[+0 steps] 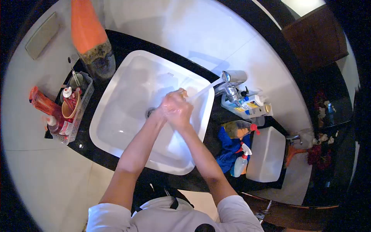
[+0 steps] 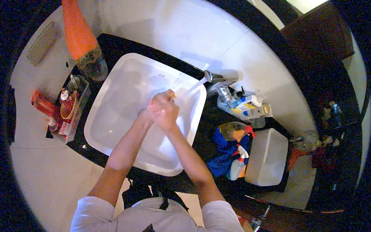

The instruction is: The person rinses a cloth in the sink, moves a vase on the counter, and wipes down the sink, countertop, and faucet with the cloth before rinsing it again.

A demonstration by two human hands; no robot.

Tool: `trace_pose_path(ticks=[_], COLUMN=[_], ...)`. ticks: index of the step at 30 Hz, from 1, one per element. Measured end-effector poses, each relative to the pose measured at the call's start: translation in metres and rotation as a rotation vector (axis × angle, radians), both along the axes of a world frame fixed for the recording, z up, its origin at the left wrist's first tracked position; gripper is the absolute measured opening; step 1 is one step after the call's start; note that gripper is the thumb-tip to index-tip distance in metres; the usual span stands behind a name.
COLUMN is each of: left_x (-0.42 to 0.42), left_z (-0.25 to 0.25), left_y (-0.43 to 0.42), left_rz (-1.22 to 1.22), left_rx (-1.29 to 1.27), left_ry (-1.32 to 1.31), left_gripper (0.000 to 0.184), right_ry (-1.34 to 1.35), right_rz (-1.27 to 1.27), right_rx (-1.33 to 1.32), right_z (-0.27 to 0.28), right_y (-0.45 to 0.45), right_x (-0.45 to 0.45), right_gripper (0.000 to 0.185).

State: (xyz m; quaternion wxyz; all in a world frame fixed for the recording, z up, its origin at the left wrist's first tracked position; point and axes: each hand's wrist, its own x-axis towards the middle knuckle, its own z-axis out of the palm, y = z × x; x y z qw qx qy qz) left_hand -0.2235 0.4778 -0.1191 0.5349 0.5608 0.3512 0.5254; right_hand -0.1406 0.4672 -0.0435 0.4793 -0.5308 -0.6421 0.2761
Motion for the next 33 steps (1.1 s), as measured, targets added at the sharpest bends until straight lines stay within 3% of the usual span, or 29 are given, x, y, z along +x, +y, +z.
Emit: trace_pose_path(ticks=[1,3,6,7,8,9,10,11,13,14,15,17,19,21,22,25,26,27,29,30,31,32,33], left_x=[-0.002,0.008,-0.004,-0.012,-0.012,-0.009,-0.008,-0.006,0.003,0.010,0.009,0.000,0.004,0.009,0.009,0.008,0.009,0.005,-0.009,-0.021,-0.030,-0.039,-0.046], left_z=[0.014,0.047,0.073,0.084,0.066,0.035,0.026,0.018,0.023,0.030,0.042,0.065,0.058,0.048,0.046,0.036,0.035,0.040,0.059,0.070,0.077,0.083,0.084], left_y=[-0.006,-0.012,-0.015,-0.015,-0.013,-0.008,-0.007,-0.006,-0.008,-0.008,-0.010,-0.012,-0.010,-0.010,-0.007,-0.008,-0.010,-0.007,-0.005,-0.007,-0.012,-0.017,-0.020], left_rz=[0.009,0.035,-0.035,-0.117,-0.112,-0.029,-0.026,0.058,-0.171,-0.130,-0.134,-0.209,-0.164,-0.118,-0.105,-0.065,-0.053,-0.051,-0.187,-0.117,-0.113,-0.119,-0.127], left_rx=[0.219,-0.827,-0.874,-0.954,-0.950,-0.302,0.011,0.327,-0.761,-0.803,-0.797,-0.963,-0.919,-0.891,-0.846,-0.731,-0.688,-0.679,-0.754,-0.761,-0.769,-0.616,-0.447], left_ry=[0.174,-0.724,-0.847,-0.898,-0.900,-0.343,-0.044,0.218,-0.617,-0.768,-0.774,-0.838,-0.791,-0.747,-0.664,-0.409,-0.328,-0.323,-0.791,-0.817,-0.826,-0.439,-0.052], left_gripper=[0.030,0.026,0.024,0.024,0.024,0.026,0.027,0.027,0.023,0.025,0.025,0.028,0.032,0.037,0.038,0.043,0.044,0.044,0.043,0.039,0.039,0.041,0.044], right_ry=[-0.114,-0.235,0.208,0.207,0.048,-0.110,-0.303,-0.307,-0.210,-0.049,-0.056,0.966,0.825,-0.035,-0.034,-0.428,-0.330,-0.325,0.481,0.473,0.097,-0.278,-0.276], right_rz=[-0.045,-0.092,-0.142,-0.135,-0.081,-0.024,0.015,0.021,-0.160,-0.112,-0.112,0.035,-0.071,0.089,0.088,-0.156,-0.170,-0.169,0.146,0.149,0.363,0.568,0.566], right_rx=[0.102,0.203,-0.185,-0.178,0.166,0.511,0.455,0.446,0.277,-0.125,-0.120,-0.559,-0.454,0.212,0.211,0.071,-0.129,-0.120,-0.569,-0.574,-0.638,-0.681,-0.684], right_z=[-0.004,-0.007,0.002,0.000,-0.009,-0.015,0.003,-0.009,-0.019,-0.006,-0.001,0.001,-0.009,-0.022,-0.018,0.000,0.004,0.003,0.004,0.016,0.035,0.045,0.042], right_y=[-0.002,-0.003,0.002,0.002,-0.003,-0.012,-0.036,-0.024,0.007,0.011,0.016,0.029,0.018,-0.009,-0.008,0.002,0.017,0.024,0.037,0.036,0.030,0.026,0.027], right_x=[-0.003,-0.010,-0.015,-0.015,-0.014,-0.015,-0.021,-0.015,0.003,0.013,0.023,0.032,0.022,0.003,0.001,0.003,0.013,0.023,0.043,0.053,0.062,0.068,0.075], right_gripper=[0.023,0.024,0.018,0.018,0.018,0.017,0.016,0.016,0.020,0.022,0.022,0.025,0.027,0.029,0.029,0.027,0.025,0.025,0.033,0.033,0.040,0.049,0.049])
